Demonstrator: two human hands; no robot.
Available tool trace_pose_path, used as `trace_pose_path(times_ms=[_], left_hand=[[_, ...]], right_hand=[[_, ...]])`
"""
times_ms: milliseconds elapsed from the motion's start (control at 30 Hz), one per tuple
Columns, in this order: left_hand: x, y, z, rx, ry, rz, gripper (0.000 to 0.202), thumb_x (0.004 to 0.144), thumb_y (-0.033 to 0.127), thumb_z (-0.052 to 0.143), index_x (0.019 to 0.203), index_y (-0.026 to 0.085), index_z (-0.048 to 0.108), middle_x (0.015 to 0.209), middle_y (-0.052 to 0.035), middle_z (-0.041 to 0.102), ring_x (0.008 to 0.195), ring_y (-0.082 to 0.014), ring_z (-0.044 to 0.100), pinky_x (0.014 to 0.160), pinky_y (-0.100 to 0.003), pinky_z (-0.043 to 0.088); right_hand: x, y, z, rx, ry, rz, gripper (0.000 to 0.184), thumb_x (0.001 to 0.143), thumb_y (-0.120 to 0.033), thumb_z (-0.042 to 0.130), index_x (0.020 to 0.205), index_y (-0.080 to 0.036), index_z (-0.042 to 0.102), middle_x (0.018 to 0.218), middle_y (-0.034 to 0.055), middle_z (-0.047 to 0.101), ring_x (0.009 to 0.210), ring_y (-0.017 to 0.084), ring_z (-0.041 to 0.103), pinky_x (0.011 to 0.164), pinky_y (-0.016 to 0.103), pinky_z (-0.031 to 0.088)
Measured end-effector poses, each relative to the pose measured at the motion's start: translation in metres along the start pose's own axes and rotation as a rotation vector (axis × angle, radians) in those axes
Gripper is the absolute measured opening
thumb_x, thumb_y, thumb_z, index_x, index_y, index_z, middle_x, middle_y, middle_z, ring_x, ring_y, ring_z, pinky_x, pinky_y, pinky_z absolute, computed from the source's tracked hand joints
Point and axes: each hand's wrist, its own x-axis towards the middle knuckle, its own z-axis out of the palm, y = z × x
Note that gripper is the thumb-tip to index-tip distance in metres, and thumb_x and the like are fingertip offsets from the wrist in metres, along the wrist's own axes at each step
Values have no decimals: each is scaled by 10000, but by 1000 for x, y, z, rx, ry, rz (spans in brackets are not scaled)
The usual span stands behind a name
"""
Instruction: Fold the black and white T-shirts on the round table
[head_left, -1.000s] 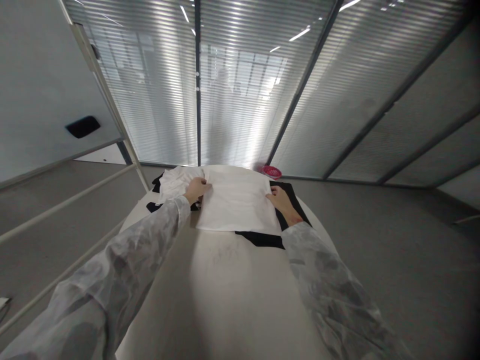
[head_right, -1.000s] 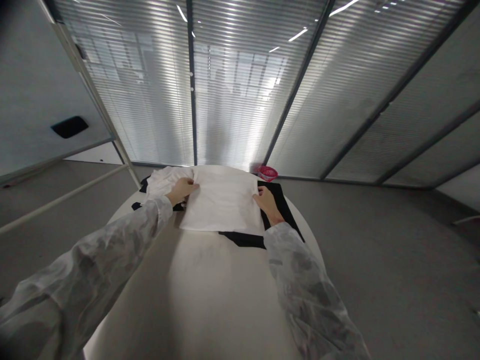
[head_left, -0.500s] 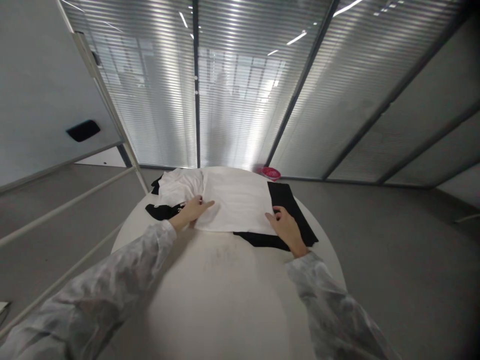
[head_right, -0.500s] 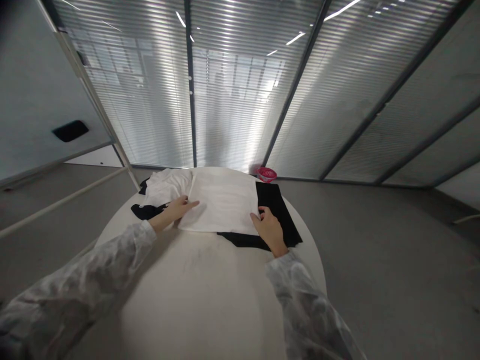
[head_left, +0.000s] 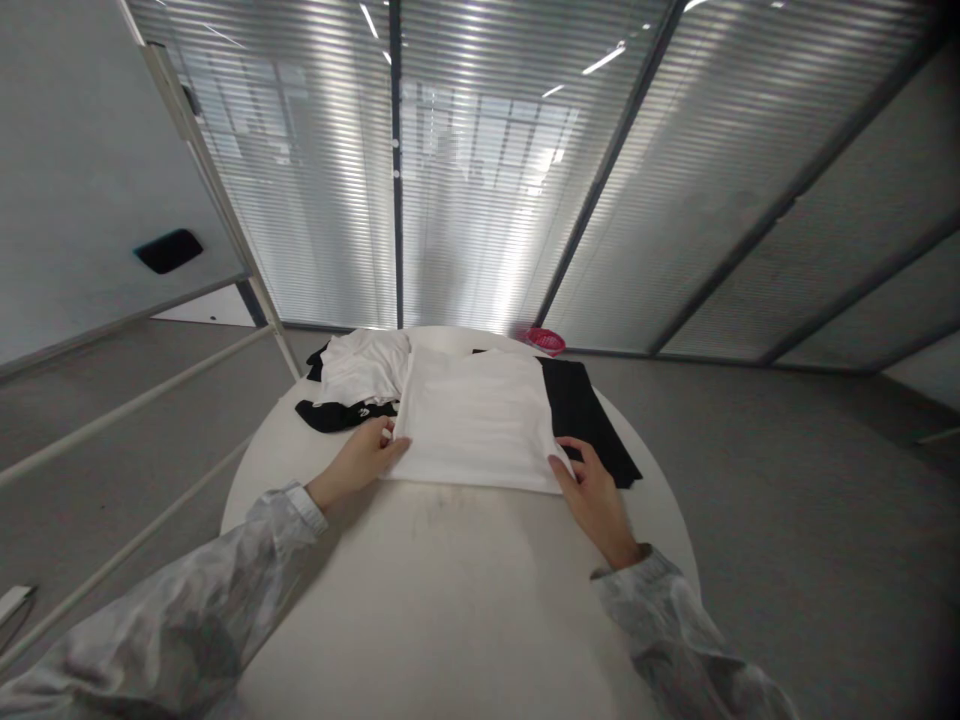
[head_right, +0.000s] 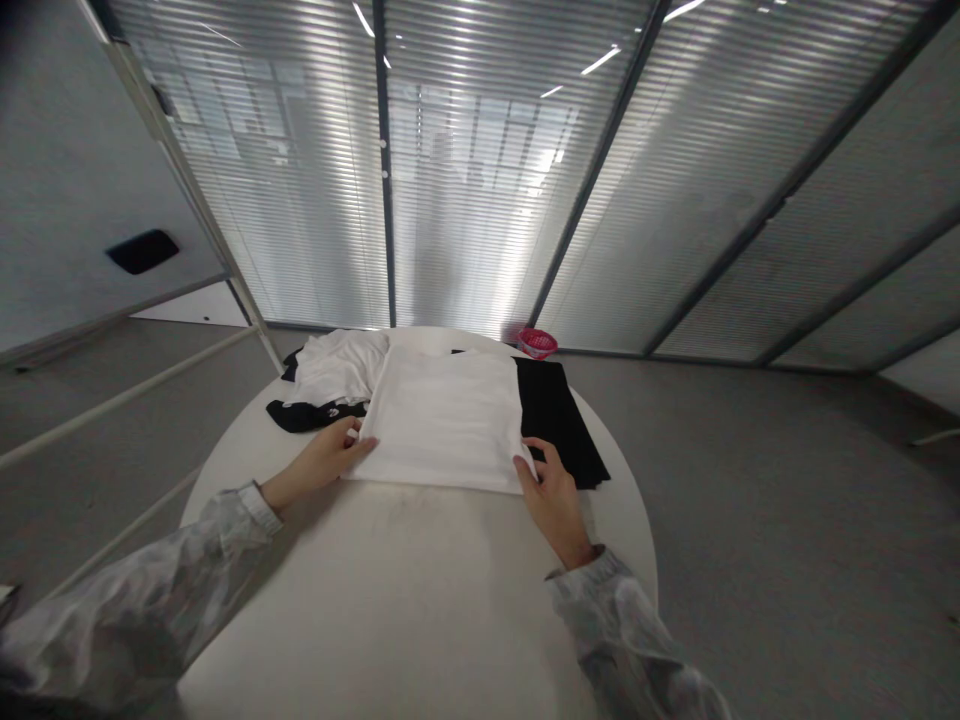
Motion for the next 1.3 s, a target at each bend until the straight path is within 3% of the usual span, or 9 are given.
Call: trace_pose_path(times_ms=[233, 367, 533, 633, 733, 833, 967, 1067, 1300], left_hand=[[-33, 7, -19, 386, -216, -18, 304, 931, 540, 659, 987, 251, 582, 770, 5, 691, 678, -205, 618, 627, -300, 344], [-59, 11, -32, 576, -265, -25, 323, 932, 547, 675, 834, 252, 586, 748, -17, 694, 682, -220, 631, 627, -312, 331], [-56, 41, -30, 721, -104, 208, 223, 1008, 417, 609, 858, 252, 610, 792, -39, 711, 740, -245, 683, 680, -346, 440], [-28, 63, -2, 633, -37, 567, 232, 1069, 413, 569, 1162, 225, 667, 1226, -123, 767, 1148, -286, 725, 1006, -424, 549], [9, 64, 36, 622, 26, 731, 461, 1103, 445, 527, 1482, 189, 588, 1674, -176, 528, 1549, -327, 504, 1302, -518, 376], [37, 41, 63, 635, 26, 643, 624, 1089, 547, 534, 1602, 193, 531, 1718, -174, 483, 1607, -347, 443, 1348, -545, 309], [45, 8, 62, 617, 107, 478, 709, 1081, 598, 517, 1637, 158, 513, 1726, -192, 467, 1634, -370, 398, 1366, -560, 253], [40, -4, 51, 617, 184, 415, 717, 1084, 598, 502, 1655, 164, 496, 1771, -182, 390, 1669, -386, 323, 1377, -586, 193], [42, -11, 48, 608, 222, 351, 815, 1069, 638, 500, 1694, 121, 425, 1784, -211, 341, 1674, -406, 301, 1372, -600, 178]], right_hand=[[-27, -9, -21, 57, -108, 22, 532, 984, -666, 611, 1292, -234, 640, 574, -91, 496, 488, 157, 414, 514, 275, 315], [-44, 3, -36, -87, -259, -13, 414, 977, -660, 623, 1059, -261, 693, 541, -90, 407, 476, 153, 415, 500, 271, 299], [-38, -18, -37, -530, 41, -226, 410, 1040, -621, 563, 918, -255, 700, 569, -23, 536, 519, 196, 528, 549, 321, 381], [-15, -54, -9, -532, 48, -504, 348, 1103, -461, 498, 1160, -207, 729, 972, 106, 778, 942, 277, 733, 897, 400, 565], [23, -70, 35, -577, -71, -661, 482, 1113, -388, 464, 1512, -159, 606, 1579, 171, 623, 1483, 326, 557, 1257, 493, 418], [65, -49, 68, -657, -148, -584, 604, 1121, -461, 441, 1649, -172, 491, 1741, 148, 453, 1635, 331, 382, 1341, 541, 303], [103, 1, 74, -665, -137, -392, 699, 1137, -547, 364, 1719, -160, 377, 1788, 146, 369, 1660, 318, 343, 1331, 539, 327], [111, 21, 67, -671, -110, -320, 736, 1145, -573, 314, 1757, -165, 278, 1807, 161, 316, 1661, 321, 339, 1317, 574, 339], [101, 18, 64, -736, -36, -269, 812, 1134, -636, 291, 1753, -110, 282, 1793, 209, 323, 1643, 412, 344, 1315, 641, 289]])
